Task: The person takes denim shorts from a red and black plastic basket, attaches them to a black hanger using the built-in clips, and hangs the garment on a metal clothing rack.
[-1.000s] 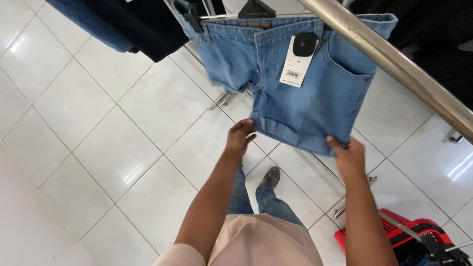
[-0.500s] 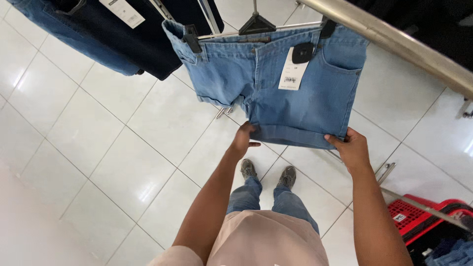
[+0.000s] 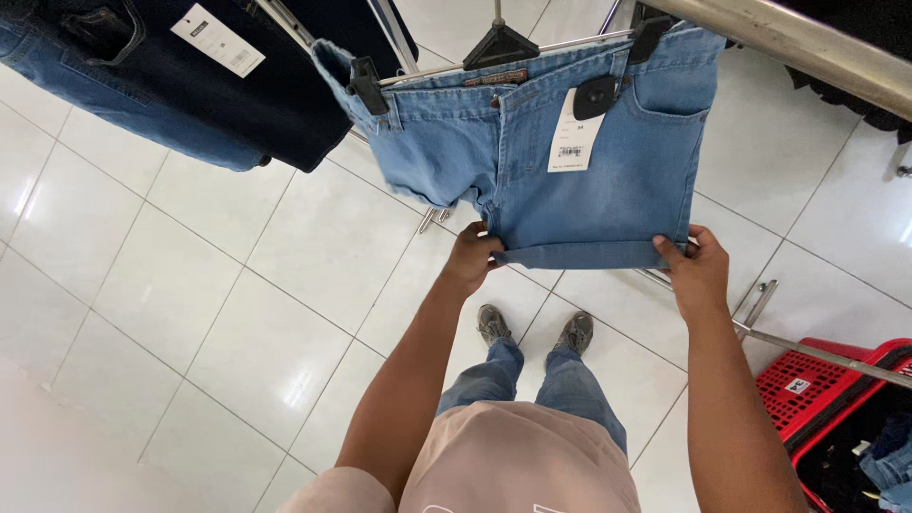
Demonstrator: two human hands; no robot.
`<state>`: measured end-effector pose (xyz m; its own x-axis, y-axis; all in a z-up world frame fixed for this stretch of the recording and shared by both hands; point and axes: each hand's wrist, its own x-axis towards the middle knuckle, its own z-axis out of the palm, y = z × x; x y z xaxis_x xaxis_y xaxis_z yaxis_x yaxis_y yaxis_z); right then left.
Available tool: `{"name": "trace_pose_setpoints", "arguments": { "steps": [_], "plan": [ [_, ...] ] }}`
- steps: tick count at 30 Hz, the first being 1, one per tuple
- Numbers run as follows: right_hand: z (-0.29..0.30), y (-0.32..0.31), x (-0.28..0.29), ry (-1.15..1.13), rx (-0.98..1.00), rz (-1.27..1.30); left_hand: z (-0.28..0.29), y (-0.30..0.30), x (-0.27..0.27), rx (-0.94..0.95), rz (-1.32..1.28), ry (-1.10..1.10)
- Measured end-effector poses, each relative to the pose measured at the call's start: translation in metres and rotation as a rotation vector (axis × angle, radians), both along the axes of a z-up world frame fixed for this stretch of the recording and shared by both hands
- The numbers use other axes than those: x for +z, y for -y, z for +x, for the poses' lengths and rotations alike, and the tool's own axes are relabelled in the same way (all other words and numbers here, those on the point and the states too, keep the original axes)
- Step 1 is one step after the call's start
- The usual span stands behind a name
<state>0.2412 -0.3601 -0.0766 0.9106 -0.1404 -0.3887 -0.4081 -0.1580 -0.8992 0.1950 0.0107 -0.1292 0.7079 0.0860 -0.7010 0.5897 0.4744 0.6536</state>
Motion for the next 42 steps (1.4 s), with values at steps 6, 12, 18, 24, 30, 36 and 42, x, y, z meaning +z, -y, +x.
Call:
{"name": "trace_pose_setpoints", "arguments": {
  "steps": [6,12,18,24,30,36,42],
  "plan": [
    [-0.007,-0.003,-0.022,0.214,-0.022,-0.068,-0.004,0.008,-0.006,-0.071,0.215,0.242],
    [-0.024,-0.031,0.025,0.361,0.124,0.007,-0.026,0.012,0.112,-0.419,0.65,0.401],
    [-0.035,-0.039,0.042,0.476,0.385,-0.406,-0.028,-0.003,0.076,-0.532,0.971,0.525],
    [-0.041,-0.031,0.028,0.336,0.322,-0.142,-0.03,-0.022,0.06,-0.376,0.795,0.6],
    [-0.044,-0.041,0.047,0.358,0.315,-0.224,-0.035,-0.032,0.055,-0.638,1.106,0.596],
    [-0.052,-0.039,0.026,0.65,0.205,-0.588,-0.048,-0.018,0.069,-0.553,1.67,0.565],
    [-0.058,-0.036,0.025,0.478,0.072,0.064,-0.059,-0.009,0.061,-0.383,1.331,0.595]
  ]
}}
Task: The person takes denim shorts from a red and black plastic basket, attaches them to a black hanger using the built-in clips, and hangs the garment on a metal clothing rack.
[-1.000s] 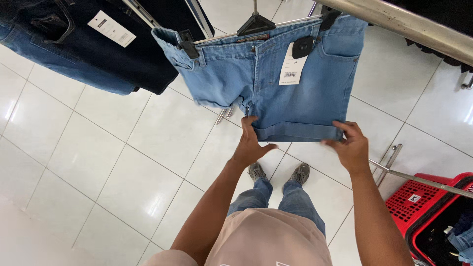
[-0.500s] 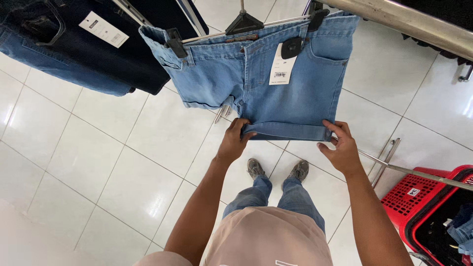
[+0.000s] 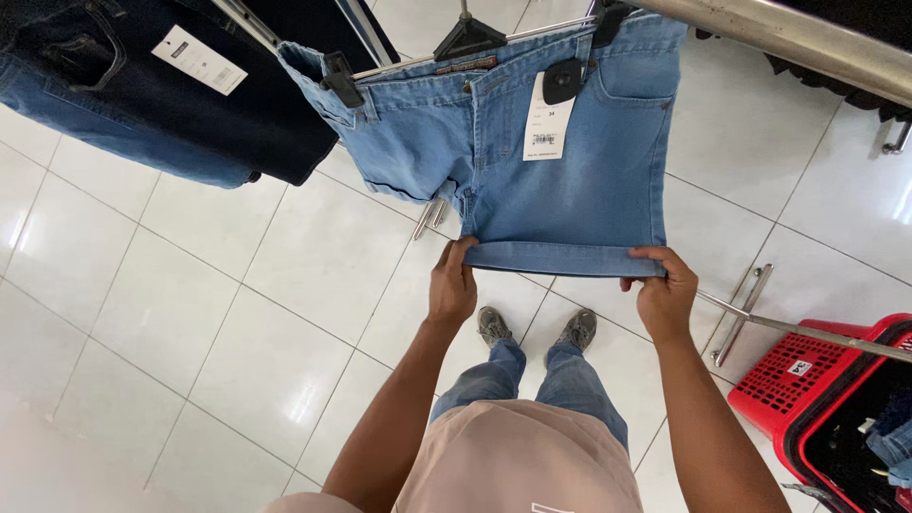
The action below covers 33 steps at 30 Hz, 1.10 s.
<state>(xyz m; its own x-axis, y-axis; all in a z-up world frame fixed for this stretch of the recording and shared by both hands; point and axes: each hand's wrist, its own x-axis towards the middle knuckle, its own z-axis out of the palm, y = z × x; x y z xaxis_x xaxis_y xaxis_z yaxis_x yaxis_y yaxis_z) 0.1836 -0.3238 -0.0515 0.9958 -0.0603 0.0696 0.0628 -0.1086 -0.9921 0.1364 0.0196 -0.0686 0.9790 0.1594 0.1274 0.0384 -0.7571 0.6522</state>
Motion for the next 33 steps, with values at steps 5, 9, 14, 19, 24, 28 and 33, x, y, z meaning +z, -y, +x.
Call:
{"name": "trace_pose_setpoints", "arguments": {
  "steps": [5,9,14,19,24,28,33],
  "plan": [
    [0.0,0.019,0.01,-0.119,0.13,-0.015,-0.014,-0.003,-0.046,0.033,-0.805,-0.139],
    [-0.009,0.024,0.021,-0.223,0.188,0.072,-0.004,0.001,-0.031,0.113,-0.987,-0.232],
    [-0.009,0.047,-0.026,-0.207,0.045,-0.115,0.015,0.0,-0.032,0.38,-0.931,-0.366],
    [0.005,0.033,-0.002,-0.314,0.039,-0.082,0.02,-0.005,-0.034,0.317,-1.195,-0.505],
    [0.011,0.026,-0.007,-0.496,0.076,-0.024,0.027,-0.014,-0.014,0.198,-1.253,-0.615],
    [0.017,0.023,0.003,-0.512,0.111,-0.066,0.033,-0.024,-0.02,0.213,-1.265,-0.595],
    [0.019,0.009,-0.015,-0.48,0.132,-0.139,0.036,-0.037,-0.062,0.3,-1.244,-0.459]
  ]
}}
